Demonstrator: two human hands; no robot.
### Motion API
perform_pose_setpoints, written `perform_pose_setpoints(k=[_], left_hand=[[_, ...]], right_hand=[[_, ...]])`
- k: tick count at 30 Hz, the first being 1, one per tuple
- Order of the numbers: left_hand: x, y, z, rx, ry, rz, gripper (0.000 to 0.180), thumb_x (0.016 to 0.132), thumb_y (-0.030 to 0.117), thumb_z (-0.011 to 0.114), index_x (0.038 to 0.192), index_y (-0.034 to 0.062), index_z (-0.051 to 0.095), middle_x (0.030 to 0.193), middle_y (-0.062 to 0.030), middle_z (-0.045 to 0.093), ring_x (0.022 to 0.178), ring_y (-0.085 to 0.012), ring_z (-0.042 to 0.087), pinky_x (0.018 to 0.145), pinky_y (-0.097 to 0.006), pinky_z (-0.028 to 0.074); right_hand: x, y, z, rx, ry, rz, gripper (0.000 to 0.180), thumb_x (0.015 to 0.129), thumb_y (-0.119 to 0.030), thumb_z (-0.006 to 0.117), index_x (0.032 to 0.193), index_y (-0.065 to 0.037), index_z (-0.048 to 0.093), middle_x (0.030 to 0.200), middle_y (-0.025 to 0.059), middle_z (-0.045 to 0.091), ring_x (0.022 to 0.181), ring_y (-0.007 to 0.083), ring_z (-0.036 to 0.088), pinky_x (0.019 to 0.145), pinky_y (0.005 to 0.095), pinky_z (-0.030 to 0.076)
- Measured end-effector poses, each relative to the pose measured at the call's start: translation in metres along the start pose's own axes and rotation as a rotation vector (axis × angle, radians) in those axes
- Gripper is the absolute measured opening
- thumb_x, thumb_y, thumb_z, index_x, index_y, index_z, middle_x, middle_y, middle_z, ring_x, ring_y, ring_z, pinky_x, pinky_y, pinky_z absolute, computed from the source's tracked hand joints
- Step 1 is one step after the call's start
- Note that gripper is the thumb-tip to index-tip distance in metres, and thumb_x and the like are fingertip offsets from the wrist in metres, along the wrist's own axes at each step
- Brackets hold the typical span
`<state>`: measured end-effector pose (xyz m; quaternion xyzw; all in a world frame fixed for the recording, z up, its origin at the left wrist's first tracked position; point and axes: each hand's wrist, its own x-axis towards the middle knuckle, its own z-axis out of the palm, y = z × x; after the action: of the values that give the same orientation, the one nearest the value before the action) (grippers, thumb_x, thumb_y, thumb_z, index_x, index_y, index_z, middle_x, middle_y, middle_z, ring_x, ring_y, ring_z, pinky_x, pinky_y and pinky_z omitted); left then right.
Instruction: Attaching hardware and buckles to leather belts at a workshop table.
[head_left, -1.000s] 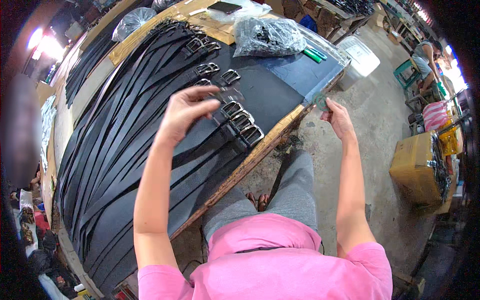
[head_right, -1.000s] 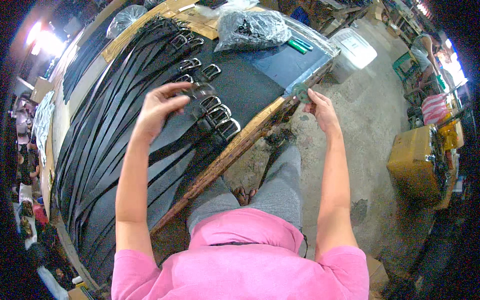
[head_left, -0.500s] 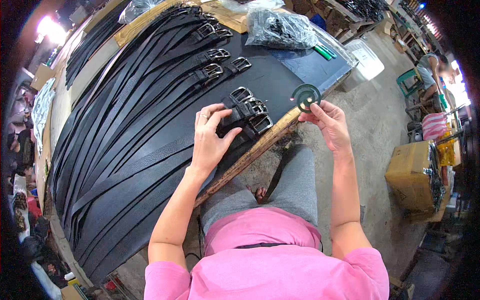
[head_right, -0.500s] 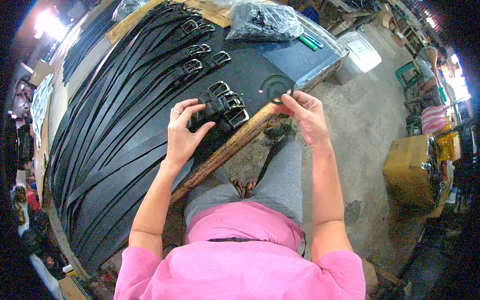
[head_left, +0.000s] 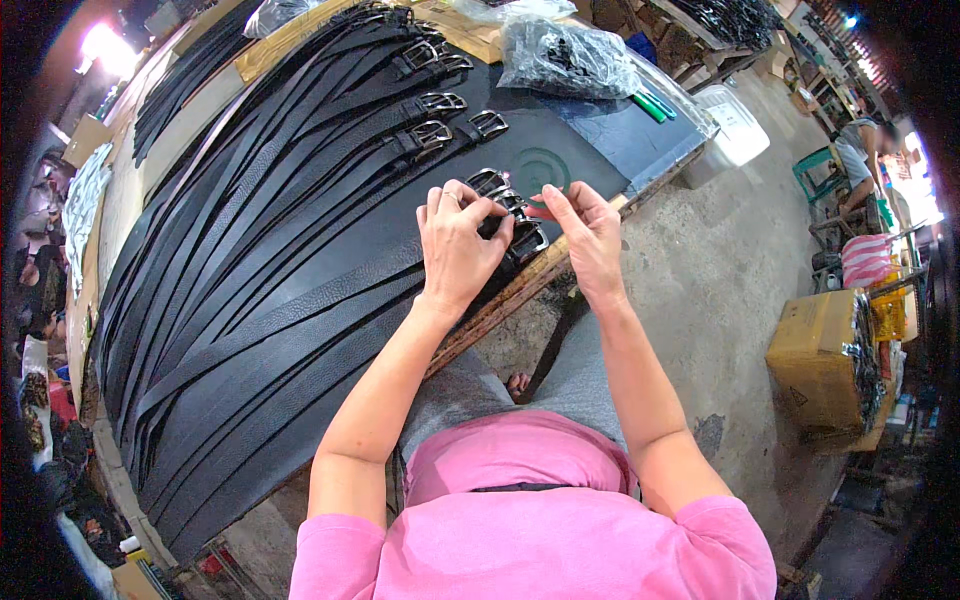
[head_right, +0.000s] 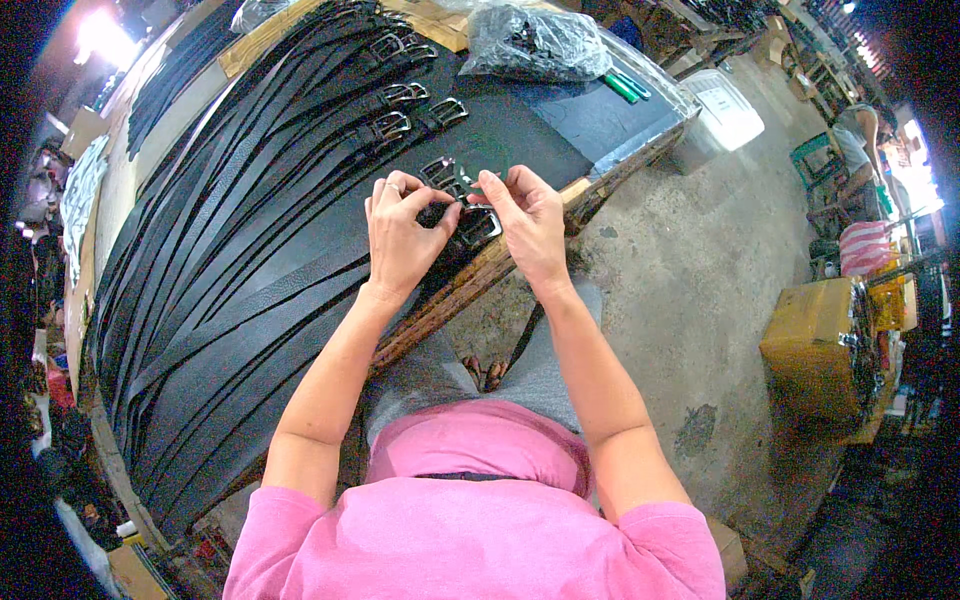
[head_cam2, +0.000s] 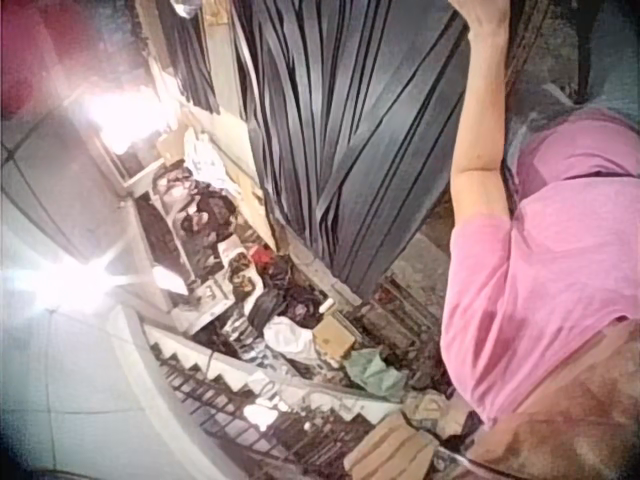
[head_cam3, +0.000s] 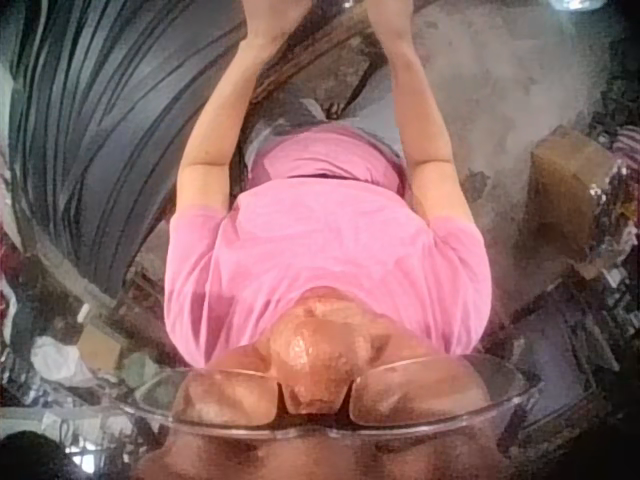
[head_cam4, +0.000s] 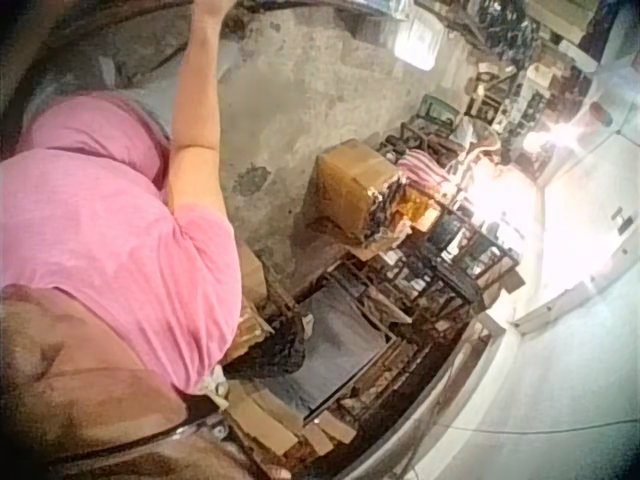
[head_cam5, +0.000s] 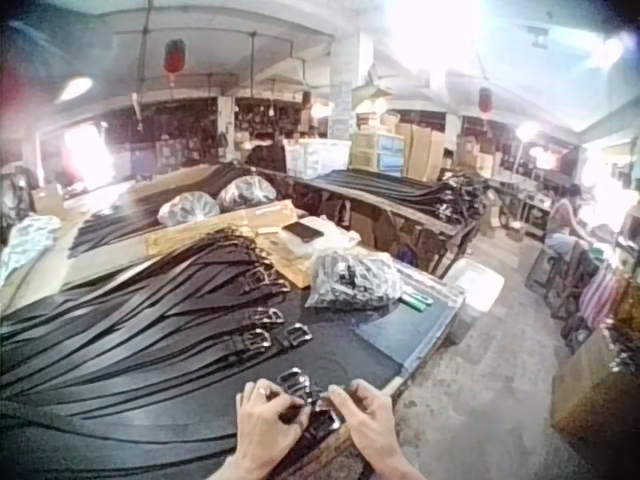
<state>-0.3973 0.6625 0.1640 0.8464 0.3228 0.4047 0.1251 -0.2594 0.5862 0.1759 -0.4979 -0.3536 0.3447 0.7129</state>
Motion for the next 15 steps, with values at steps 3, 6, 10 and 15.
perform_pose_setpoints(k=[3, 6, 10, 15], left_hand=[[-0.003, -0.003, 0.005, -0.113, 0.008, -0.052, 0.013, 0.072, 0.011, 0.074, 0.081, 0.0047, 0.067, 0.087, -0.0062, 0.054, 0.082, -0.0239, 0.054, 0.073, -0.036, 0.042], [-0.007, -0.003, 0.000, -0.299, 0.051, -0.145, 0.007, 0.077, 0.004, 0.069, 0.080, 0.0001, 0.063, 0.086, -0.0096, 0.054, 0.077, -0.0242, 0.056, 0.070, -0.035, 0.046], [-0.015, -0.003, -0.019, -0.393, 0.085, -0.240, 0.007, 0.081, 0.000, 0.068, 0.084, -0.0028, 0.063, 0.087, -0.0106, 0.061, 0.079, -0.0211, 0.059, 0.071, -0.030, 0.048], [-0.020, -0.007, -0.021, -0.382, 0.082, -0.216, 0.006, 0.081, -0.002, 0.067, 0.084, -0.0043, 0.063, 0.087, -0.0110, 0.058, 0.076, -0.0199, 0.060, 0.068, -0.029, 0.050]], right_hand=[[-0.001, 0.006, 0.002, 0.003, 0.012, -0.050, 0.024, 0.093, -0.016, 0.063, 0.074, -0.003, 0.055, 0.076, 0.0012, 0.061, 0.075, 0.0050, 0.059, 0.065, 0.0193, 0.047], [-0.004, 0.020, -0.005, -0.111, 0.017, -0.061, 0.023, 0.093, -0.015, 0.063, 0.075, -0.003, 0.056, 0.074, -0.0026, 0.059, 0.072, 0.0014, 0.054, 0.060, 0.0178, 0.040], [-0.013, 0.021, -0.002, -0.344, -0.019, -0.153, 0.018, 0.088, -0.011, 0.065, 0.078, 0.001, 0.056, 0.076, 0.0028, 0.060, 0.071, 0.0087, 0.054, 0.063, 0.0254, 0.042], [-0.020, 0.009, 0.004, -0.597, -0.113, -0.318, 0.014, 0.083, -0.005, 0.065, 0.078, 0.004, 0.056, 0.079, 0.0136, 0.058, 0.080, 0.0242, 0.059, 0.071, 0.0321, 0.045]])
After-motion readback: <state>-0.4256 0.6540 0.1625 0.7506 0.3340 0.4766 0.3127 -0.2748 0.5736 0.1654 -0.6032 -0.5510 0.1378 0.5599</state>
